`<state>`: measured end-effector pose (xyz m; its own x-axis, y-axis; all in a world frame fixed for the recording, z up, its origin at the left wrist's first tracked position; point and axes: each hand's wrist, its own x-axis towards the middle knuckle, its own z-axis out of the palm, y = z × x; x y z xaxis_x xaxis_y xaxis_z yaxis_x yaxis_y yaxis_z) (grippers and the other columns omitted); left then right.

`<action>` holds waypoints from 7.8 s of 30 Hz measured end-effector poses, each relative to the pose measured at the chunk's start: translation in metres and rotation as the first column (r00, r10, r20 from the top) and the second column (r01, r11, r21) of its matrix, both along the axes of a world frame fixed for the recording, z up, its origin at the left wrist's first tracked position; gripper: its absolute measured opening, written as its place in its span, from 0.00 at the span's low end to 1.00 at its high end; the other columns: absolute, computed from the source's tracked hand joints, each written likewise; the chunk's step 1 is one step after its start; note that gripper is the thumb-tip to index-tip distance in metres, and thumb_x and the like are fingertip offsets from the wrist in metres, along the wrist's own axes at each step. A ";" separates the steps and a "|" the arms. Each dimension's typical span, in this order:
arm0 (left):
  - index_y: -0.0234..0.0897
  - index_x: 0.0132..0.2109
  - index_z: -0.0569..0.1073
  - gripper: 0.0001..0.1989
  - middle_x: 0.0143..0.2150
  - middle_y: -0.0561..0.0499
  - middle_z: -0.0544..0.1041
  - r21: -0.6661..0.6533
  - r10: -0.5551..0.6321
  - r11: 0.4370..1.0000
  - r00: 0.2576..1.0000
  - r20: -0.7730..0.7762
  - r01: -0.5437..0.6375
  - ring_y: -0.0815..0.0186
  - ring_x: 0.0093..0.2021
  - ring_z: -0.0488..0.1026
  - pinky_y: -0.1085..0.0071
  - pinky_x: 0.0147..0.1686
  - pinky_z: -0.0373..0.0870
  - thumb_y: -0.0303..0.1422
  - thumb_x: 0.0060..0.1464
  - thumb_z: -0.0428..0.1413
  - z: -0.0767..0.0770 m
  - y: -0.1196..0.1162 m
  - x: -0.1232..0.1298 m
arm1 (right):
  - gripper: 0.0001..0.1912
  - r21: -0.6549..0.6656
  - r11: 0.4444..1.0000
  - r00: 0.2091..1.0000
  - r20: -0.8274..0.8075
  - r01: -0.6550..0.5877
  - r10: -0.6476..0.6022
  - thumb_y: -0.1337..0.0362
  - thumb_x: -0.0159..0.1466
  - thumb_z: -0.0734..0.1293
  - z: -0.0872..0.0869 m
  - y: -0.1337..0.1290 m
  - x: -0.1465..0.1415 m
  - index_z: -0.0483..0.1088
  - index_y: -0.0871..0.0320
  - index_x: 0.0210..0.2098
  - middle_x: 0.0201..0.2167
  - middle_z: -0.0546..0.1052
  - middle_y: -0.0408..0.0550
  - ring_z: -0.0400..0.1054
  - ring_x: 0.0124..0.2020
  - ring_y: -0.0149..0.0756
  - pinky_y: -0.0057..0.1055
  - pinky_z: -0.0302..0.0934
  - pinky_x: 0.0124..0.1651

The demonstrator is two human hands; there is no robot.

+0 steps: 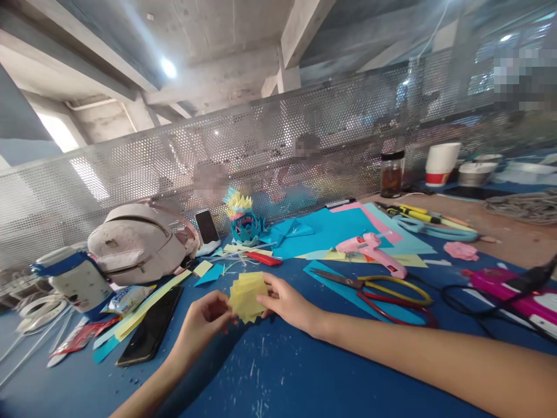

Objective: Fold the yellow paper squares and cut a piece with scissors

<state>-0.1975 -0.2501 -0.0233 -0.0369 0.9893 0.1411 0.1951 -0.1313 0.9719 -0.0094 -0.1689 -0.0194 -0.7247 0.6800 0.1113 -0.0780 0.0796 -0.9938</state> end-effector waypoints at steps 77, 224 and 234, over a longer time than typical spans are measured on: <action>0.38 0.49 0.64 0.29 0.30 0.56 0.68 0.027 -0.236 0.971 0.967 -0.095 0.239 0.72 0.26 0.64 0.76 0.27 0.61 0.32 0.40 0.66 -0.002 -0.007 0.008 | 0.11 0.311 0.940 0.975 0.212 -0.137 0.071 0.64 0.61 0.62 0.002 -0.004 0.004 0.64 0.58 0.43 0.40 0.70 0.47 0.65 0.45 0.41 0.36 0.62 0.46; 0.31 0.39 0.71 0.11 0.35 0.52 0.73 -0.157 -0.168 0.985 0.677 -0.717 0.078 0.66 0.32 0.71 0.69 0.31 0.69 0.36 0.55 0.55 -0.001 0.132 -0.016 | 0.07 0.422 0.893 0.987 -0.043 0.156 -0.153 0.71 0.63 0.57 -0.004 -0.007 0.013 0.64 0.57 0.38 0.36 0.70 0.45 0.64 0.39 0.34 0.26 0.57 0.35; 0.34 0.38 0.68 0.20 0.17 0.63 0.58 -0.225 -0.206 0.971 0.740 -0.640 0.075 0.71 0.19 0.62 0.76 0.18 0.60 0.38 0.38 0.62 0.025 0.103 -0.031 | 0.10 0.404 0.903 0.989 -0.047 0.150 -0.143 0.75 0.60 0.56 -0.004 -0.006 0.013 0.66 0.58 0.36 0.34 0.70 0.45 0.65 0.37 0.34 0.27 0.58 0.36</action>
<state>-0.2284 -0.1467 0.0021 0.1413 0.9854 -0.0954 0.7839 -0.0525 0.6186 0.0033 -0.1753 -0.0239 -0.6159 0.6724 0.4105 -0.0501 0.4865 -0.8722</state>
